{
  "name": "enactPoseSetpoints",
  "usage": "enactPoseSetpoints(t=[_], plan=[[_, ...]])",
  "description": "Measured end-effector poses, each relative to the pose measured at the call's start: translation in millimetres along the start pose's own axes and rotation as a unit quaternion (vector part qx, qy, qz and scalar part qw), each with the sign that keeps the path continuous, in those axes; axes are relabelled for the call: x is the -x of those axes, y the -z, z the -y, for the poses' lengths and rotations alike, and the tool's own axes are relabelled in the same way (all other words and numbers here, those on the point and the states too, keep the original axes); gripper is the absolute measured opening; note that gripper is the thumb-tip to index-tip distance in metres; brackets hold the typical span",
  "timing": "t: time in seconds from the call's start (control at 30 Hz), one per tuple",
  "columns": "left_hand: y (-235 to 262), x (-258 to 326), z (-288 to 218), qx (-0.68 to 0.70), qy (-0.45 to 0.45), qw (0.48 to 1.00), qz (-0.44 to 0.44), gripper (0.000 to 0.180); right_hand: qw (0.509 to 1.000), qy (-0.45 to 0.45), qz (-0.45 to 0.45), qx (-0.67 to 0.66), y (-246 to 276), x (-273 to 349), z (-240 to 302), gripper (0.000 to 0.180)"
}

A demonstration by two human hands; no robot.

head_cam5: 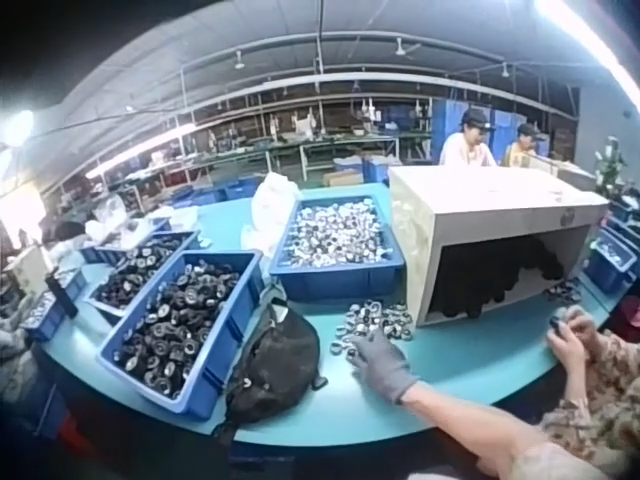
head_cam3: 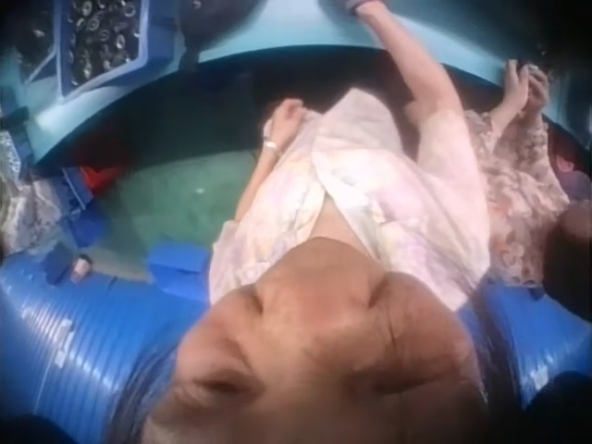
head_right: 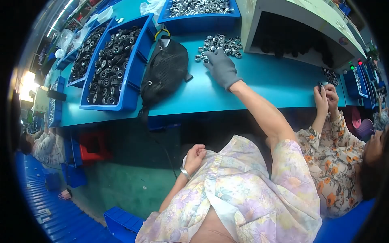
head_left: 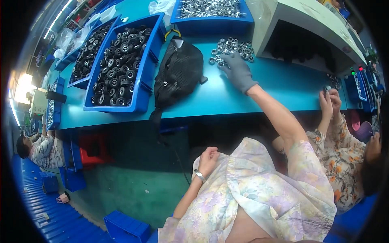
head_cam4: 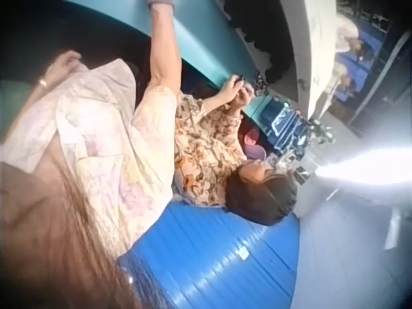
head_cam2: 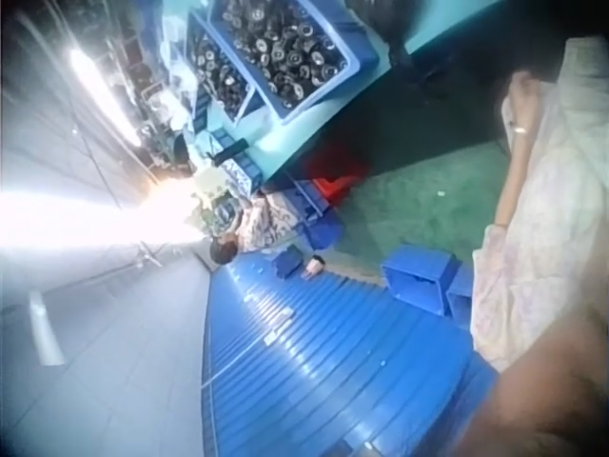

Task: Assembling small plastic and metal parts at a factory workstation.

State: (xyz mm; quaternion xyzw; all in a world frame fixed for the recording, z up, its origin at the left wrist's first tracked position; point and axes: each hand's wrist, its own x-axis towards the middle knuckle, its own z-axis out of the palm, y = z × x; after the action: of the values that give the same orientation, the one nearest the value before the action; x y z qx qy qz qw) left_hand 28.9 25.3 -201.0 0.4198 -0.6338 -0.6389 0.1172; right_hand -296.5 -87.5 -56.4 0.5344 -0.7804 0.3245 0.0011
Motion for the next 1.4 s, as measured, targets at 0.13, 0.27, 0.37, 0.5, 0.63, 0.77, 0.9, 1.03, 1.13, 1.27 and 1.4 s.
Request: enactPoseSetpoints(t=[0.13,0.27,0.37,0.5,0.63,0.77,0.9,1.03,1.13,1.27,1.4], plan=[[5.3,12.5,-4.1,-0.04,0.014,0.999,-0.012,0.032,0.995,0.004,0.053,0.085,-4.8,-11.8,1.9,0.024],[5.1,12.0,2.1,-0.032,0.024,0.999,-0.002,0.032,0.997,0.014,0.035,0.068,-12.2,-14.0,-6.2,0.019],[4.6,10.1,0.4,-0.022,0.016,1.0,0.001,0.032,0.998,0.05,-0.012,0.039,-17.2,-10.6,-13.8,0.019],[7.7,8.6,-11.0,-0.031,0.017,0.999,-0.003,0.031,0.996,0.064,-0.049,0.027,-8.8,-6.8,-16.6,0.019],[14.4,5.8,-36.3,0.002,-0.013,1.0,-0.008,0.031,0.928,-0.109,-0.004,-0.357,29.0,5.8,4.3,0.022],[18.5,2.0,-116.5,0.165,-0.019,0.986,0.0,0.031,0.85,-0.151,0.132,-0.488,49.8,76.3,30.2,0.019],[10.0,-6.9,-141.4,0.35,-0.029,0.931,0.1,0.036,0.937,0.11,0.173,-0.281,59.9,149.6,47.5,0.017],[-6.0,-2.5,-148.7,0.357,-0.003,0.92,0.164,0.028,0.956,0.119,0.124,-0.24,67.5,185.8,51.2,0.02],[-14.5,-1.1,-144.4,0.382,0.034,0.908,0.169,0.026,0.948,0.091,0.177,-0.248,76.5,193.2,43.9,0.02],[-10.7,3.3,-134.9,0.394,0.052,0.902,0.17,0.025,0.96,0.028,0.108,-0.255,88.2,162.4,3.9,0.024],[-5.6,8.8,-132.7,0.357,0.044,0.92,0.152,0.024,0.954,-0.103,-0.172,-0.222,104.3,101.2,-65.6,0.019]])
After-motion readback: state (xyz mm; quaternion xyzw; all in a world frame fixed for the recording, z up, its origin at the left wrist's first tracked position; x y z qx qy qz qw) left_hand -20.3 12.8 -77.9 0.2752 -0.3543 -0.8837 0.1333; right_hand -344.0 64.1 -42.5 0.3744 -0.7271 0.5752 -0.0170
